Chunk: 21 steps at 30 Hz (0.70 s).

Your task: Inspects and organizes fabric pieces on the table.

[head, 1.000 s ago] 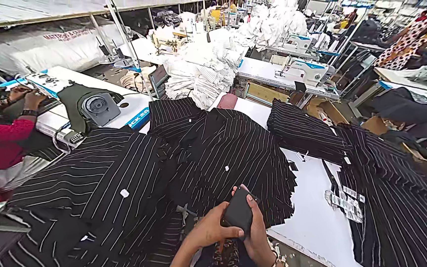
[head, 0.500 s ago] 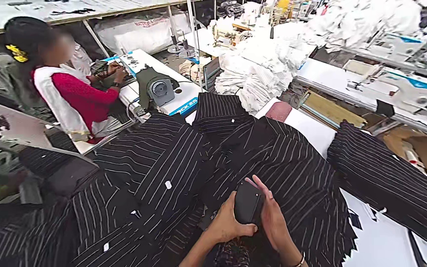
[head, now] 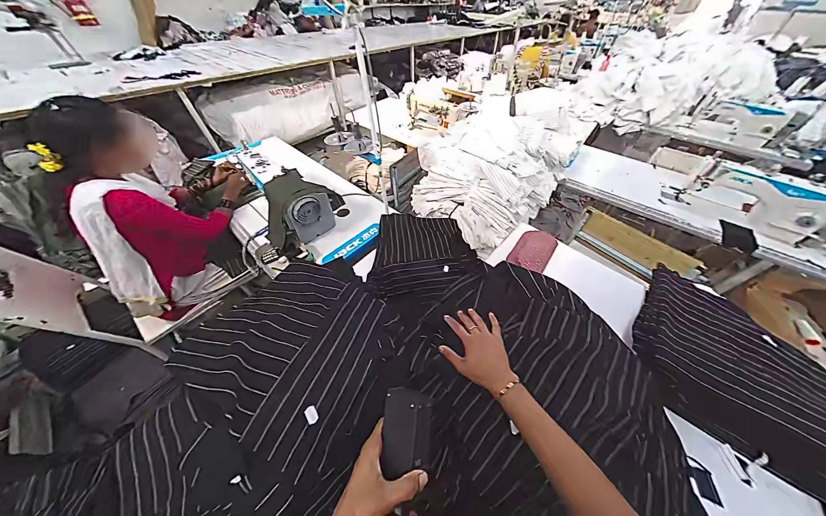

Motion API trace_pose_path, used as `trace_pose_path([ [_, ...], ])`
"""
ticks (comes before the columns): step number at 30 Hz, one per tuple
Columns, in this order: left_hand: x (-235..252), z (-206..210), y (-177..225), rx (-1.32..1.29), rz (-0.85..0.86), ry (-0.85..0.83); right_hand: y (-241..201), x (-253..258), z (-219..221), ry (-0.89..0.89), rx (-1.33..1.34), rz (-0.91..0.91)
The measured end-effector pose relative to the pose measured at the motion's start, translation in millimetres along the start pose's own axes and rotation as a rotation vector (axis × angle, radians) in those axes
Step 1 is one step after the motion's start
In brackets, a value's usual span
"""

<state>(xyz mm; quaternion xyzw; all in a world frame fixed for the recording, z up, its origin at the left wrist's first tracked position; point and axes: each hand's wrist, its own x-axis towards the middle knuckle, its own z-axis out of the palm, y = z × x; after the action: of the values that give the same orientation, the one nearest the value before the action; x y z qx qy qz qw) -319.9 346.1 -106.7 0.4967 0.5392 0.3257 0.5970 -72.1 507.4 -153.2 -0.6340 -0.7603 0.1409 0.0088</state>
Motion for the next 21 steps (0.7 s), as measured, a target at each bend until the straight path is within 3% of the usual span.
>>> trace_pose_path([
  [2,-2.2,1.3,-5.3,-0.012,0.0,0.03,-2.4,3.3,1.8,-0.075,-0.046,0.037],
  [8,-8.6,3.9,-9.3,0.029,-0.029,0.059,2.5,-11.8,-1.4,-0.069,-0.057,0.033],
  [21,-50.6,-9.6,-22.8,0.015,-0.026,0.171,18.9,-105.1,5.9,-0.038,-0.07,0.022],
])
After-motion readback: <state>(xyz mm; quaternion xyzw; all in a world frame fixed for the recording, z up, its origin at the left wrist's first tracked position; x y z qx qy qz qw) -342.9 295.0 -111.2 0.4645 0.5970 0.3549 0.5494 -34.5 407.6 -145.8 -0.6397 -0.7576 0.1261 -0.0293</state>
